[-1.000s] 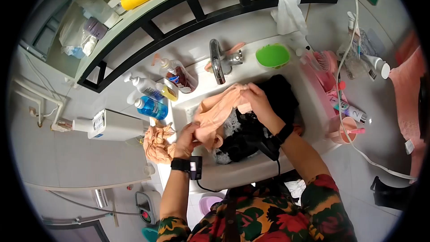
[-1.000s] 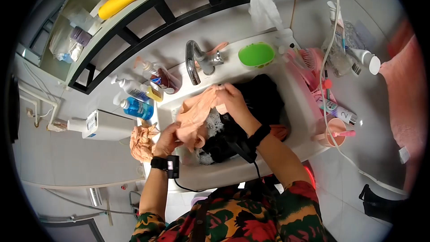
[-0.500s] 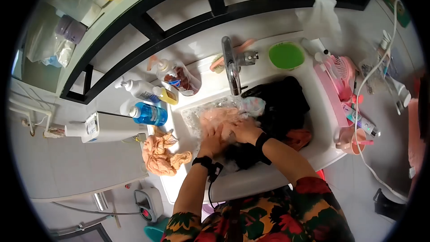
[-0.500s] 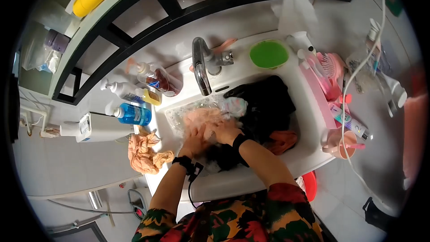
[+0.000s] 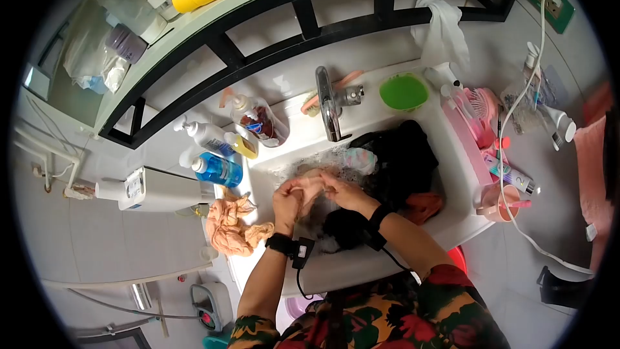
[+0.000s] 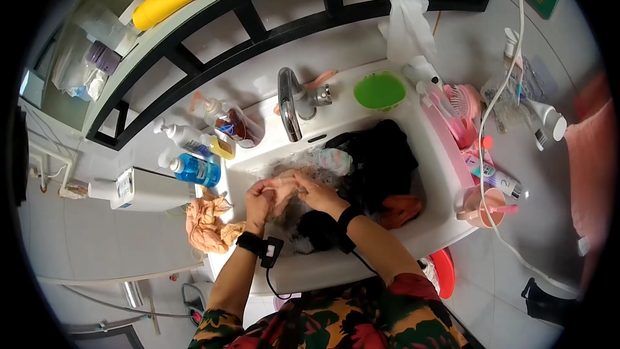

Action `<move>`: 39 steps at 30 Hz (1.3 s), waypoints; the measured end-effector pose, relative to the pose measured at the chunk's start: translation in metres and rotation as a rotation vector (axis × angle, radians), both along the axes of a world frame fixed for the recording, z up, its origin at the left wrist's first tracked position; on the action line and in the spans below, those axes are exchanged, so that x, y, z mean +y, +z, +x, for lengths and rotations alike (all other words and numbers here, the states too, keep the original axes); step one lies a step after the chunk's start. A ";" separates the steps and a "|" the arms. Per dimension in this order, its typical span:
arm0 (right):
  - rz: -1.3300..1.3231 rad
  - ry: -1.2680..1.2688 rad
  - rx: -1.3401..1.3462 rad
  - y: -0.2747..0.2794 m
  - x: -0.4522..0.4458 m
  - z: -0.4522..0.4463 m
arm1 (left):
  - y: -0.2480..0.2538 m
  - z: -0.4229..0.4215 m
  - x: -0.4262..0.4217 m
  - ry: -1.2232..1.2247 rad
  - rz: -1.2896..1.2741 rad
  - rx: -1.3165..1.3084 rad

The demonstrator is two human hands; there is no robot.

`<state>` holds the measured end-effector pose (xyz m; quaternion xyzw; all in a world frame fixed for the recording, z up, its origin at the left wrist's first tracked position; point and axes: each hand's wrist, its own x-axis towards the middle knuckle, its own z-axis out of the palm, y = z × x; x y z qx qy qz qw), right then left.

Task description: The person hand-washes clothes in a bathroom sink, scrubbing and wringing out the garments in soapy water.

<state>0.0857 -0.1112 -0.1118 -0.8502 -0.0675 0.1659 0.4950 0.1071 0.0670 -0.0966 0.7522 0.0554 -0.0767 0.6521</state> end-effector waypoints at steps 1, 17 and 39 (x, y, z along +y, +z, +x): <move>0.158 -0.058 -0.009 -0.001 0.003 -0.002 | 0.023 -0.001 -0.008 0.003 0.003 0.000; -0.192 -0.288 -0.401 0.049 -0.059 -0.003 | 0.010 -0.004 -0.020 -0.043 -0.077 0.203; -0.671 0.144 0.018 0.002 -0.043 0.026 | -0.021 0.014 -0.041 -0.422 0.469 -0.079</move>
